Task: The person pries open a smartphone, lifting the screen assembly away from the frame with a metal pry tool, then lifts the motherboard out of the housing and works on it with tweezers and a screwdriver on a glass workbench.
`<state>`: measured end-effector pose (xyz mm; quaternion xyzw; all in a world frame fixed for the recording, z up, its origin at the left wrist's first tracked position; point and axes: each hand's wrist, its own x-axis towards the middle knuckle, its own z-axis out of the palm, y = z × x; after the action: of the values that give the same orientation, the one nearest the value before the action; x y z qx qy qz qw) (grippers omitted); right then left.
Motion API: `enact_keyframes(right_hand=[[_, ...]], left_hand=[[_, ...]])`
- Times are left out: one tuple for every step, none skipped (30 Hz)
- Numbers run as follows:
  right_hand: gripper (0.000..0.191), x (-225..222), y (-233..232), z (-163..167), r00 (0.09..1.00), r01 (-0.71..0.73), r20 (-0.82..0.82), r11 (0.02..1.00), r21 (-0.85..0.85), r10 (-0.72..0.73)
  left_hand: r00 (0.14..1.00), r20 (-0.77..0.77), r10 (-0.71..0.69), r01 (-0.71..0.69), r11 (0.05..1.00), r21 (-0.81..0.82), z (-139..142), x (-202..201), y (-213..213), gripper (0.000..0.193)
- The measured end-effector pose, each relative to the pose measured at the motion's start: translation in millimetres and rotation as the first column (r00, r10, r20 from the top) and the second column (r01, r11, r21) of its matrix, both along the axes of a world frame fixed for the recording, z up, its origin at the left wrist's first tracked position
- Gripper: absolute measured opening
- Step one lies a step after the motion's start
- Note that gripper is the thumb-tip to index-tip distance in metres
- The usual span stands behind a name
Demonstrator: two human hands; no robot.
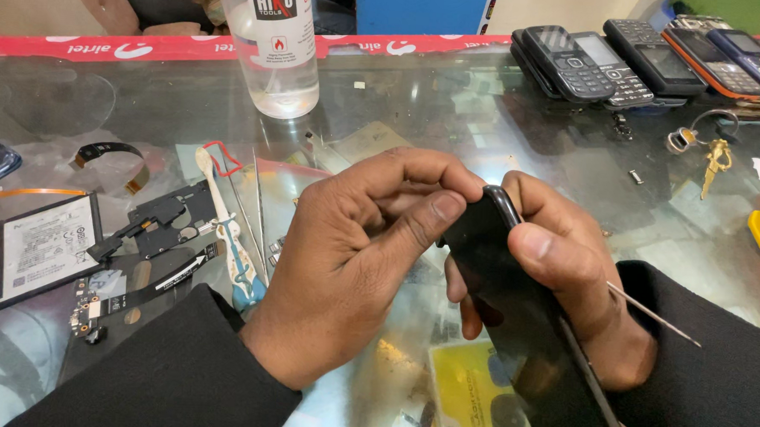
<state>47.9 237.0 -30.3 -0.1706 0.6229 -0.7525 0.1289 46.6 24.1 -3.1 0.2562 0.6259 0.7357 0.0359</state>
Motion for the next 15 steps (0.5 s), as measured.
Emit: enact_keyframes(right_hand=[[0.061, 0.0, 0.4, -0.7, 1.0, -0.003, 0.002, 1.0, 0.009, 0.003], [0.061, 0.1, 1.0, -0.9, 1.0, -0.006, 0.004, 1.0, 0.019, 0.006], [0.062, 0.1, 1.1, -0.9, 1.0, -0.009, 0.004, 1.0, 0.029, 0.009], [0.062, 0.1, 1.0, -0.6, 1.0, -0.006, 0.002, 1.0, 0.026, 0.006], [0.062, 0.2, 0.4, -0.3, 1.0, -0.003, 0.002, 1.0, 0.024, 0.003], [0.062, 0.2, -0.2, 0.2, 1.0, 0.0, 0.001, 1.0, 0.022, 0.0], [0.061, 0.1, -0.6, 0.9, 1.0, -0.002, -0.002, 1.0, 0.02, 0.002], [0.061, -0.1, -1.2, 1.4, 1.0, -0.005, -0.004, 1.0, 0.019, 0.005], [0.061, -0.2, -1.4, 1.8, 1.0, -0.007, -0.006, 1.0, 0.018, 0.007], [0.06, -0.2, -1.4, 2.0, 1.0, -0.004, -0.009, 1.0, 0.026, 0.004], [0.06, -0.2, -1.3, 1.9, 1.0, -0.001, -0.012, 0.999, 0.034, 0.001], [0.06, -0.1, -0.9, 1.6, 1.0, 0.003, -0.015, 0.999, 0.043, -0.002], [0.06, 0.0, -0.7, 1.0, 1.0, -0.001, -0.012, 0.999, 0.041, 0.001], [0.06, 0.5, -0.4, 0.4, 1.0, -0.003, -0.008, 0.999, 0.039, 0.003], [0.06, 0.7, -0.1, 0.0, 1.0, -0.006, -0.005, 0.999, 0.037, 0.006]], left_hand=[[1.0, -0.011, 0.005, -0.005, 1.0, -0.009, -0.5, -0.3, -0.8, 0.02], [1.0, -0.023, 0.01, -0.01, 1.0, -0.016, -1.1, -0.6, -1.3, 0.019], [0.999, -0.035, 0.015, -0.016, 1.0, -0.024, -1.4, -1.1, -1.7, 0.019], [0.999, -0.037, 0.012, -0.013, 1.0, -0.02, -1.6, -1.5, -2.1, 0.019], [0.999, -0.037, 0.009, -0.01, 1.0, -0.016, -1.9, -1.7, -2.6, 0.019], [0.999, -0.037, 0.006, -0.007, 1.0, -0.013, -2.2, -1.9, -2.8, 0.019], [1.0, -0.03, 0.005, -0.005, 1.0, -0.007, -2.2, -2.3, -2.8, 0.019], [1.0, -0.022, 0.004, -0.004, 1.0, -0.001, -2.3, -2.5, -2.8, 0.019], [1.0, -0.014, 0.003, -0.003, 1.0, 0.006, -2.4, -2.7, -2.8, 0.019], [1.0, -0.011, -0.003, 0.003, 1.0, 0.016, -2.3, -2.9, -2.9, 0.019], [1.0, -0.009, -0.008, 0.009, 1.0, 0.026, -2.1, -3.4, -3.0, 0.019], [1.0, -0.006, -0.014, 0.014, 0.999, 0.036, -1.9, -3.9, -3.0, 0.018], [1.0, -0.008, -0.014, 0.014, 0.999, 0.035, -1.6, -4.5, -3.0, 0.018], [1.0, -0.008, -0.013, 0.014, 0.999, 0.034, -1.2, -4.8, -2.7, 0.018], [1.0, -0.01, -0.013, 0.013, 0.999, 0.033, -0.8, -5.0, -2.6, 0.018]])
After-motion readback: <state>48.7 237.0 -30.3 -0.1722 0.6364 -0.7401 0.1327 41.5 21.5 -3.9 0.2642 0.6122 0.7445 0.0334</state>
